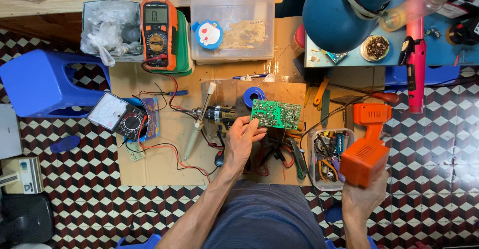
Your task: The person uses a hot air gun and a soldering iron to work on a green circuit board, then flips the board and continues heating specific areas. They also use multimeter probes to test connections on the board and nearby components. The board is placed back on the workbench after testing.
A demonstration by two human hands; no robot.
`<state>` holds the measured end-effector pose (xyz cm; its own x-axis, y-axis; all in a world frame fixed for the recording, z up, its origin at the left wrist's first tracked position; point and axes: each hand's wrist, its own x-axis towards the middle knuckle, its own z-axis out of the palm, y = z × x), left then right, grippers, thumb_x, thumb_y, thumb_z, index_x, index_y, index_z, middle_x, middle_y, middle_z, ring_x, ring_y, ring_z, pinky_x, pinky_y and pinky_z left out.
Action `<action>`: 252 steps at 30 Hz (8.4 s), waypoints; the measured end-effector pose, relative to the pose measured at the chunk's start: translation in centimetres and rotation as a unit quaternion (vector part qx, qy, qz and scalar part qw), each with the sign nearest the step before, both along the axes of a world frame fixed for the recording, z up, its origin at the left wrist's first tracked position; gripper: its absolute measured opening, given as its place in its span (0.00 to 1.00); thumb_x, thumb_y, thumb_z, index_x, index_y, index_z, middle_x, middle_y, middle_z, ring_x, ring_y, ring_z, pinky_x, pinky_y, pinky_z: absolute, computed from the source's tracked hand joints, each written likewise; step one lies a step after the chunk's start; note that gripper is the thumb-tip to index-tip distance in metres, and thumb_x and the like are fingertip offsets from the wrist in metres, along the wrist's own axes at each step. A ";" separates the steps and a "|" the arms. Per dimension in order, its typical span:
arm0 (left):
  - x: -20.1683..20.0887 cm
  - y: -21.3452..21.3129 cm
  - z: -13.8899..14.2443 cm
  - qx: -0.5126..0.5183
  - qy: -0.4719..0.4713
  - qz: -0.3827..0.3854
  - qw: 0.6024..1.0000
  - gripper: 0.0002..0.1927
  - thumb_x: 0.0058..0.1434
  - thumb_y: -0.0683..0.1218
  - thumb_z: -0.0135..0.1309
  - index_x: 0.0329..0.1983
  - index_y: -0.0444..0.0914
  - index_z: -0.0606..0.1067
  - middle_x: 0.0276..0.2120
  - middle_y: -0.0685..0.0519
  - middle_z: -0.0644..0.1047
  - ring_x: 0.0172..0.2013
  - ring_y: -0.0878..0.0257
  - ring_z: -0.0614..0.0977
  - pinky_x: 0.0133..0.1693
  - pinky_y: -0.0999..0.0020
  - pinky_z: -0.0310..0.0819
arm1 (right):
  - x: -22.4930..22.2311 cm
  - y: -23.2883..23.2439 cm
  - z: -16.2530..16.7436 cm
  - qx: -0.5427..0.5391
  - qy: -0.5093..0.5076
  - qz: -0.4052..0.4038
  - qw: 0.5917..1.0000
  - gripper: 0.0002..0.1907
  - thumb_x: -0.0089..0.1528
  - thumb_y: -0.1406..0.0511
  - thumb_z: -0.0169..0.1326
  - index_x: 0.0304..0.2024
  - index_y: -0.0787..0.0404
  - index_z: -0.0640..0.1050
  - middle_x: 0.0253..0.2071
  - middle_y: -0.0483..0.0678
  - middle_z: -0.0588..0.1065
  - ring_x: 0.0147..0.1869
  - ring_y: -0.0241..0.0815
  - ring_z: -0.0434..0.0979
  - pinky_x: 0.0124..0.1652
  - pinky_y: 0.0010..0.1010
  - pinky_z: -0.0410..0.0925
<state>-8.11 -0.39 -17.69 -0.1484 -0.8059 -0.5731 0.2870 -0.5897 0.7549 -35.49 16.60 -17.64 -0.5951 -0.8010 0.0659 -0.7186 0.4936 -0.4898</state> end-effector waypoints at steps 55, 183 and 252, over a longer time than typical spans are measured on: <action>7.9 3.1 1.6 -0.517 -0.395 -0.082 0.755 0.09 0.57 0.38 0.51 0.42 0.38 0.70 0.37 0.43 0.76 0.35 0.46 0.83 0.32 0.54 0.76 | 15.5 6.2 -3.0 0.009 -0.163 0.026 0.986 0.35 0.59 0.70 0.62 0.66 0.76 0.66 0.55 0.67 0.73 0.56 0.54 0.78 0.50 0.41 0.74; 69.9 5.4 -1.8 0.028 -0.440 -0.011 0.897 0.21 0.51 0.54 0.57 0.48 0.45 0.81 0.38 0.45 0.82 0.41 0.50 0.83 0.45 0.58 0.75 | 59.7 -7.1 10.0 0.166 -0.614 0.014 0.771 0.21 0.67 0.54 0.49 0.48 0.65 0.75 0.20 0.43 0.64 0.14 0.31 0.47 0.16 0.26 0.42; 66.6 6.6 -5.6 -0.278 -0.589 -0.003 0.759 0.11 0.59 0.49 0.63 0.44 0.44 0.78 0.36 0.50 0.79 0.35 0.49 0.82 0.35 0.52 0.74 | 62.6 -2.1 10.7 0.176 -0.626 0.018 0.759 0.17 0.66 0.60 0.51 0.48 0.69 0.77 0.17 0.42 0.63 0.16 0.30 0.51 0.17 0.24 0.46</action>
<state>58.47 6.20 -23.25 0.1984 -0.9732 0.1164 -0.7810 -0.0852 0.6186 27.09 14.48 -6.90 0.0082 -0.6553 -0.7553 0.1856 0.7432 -0.6428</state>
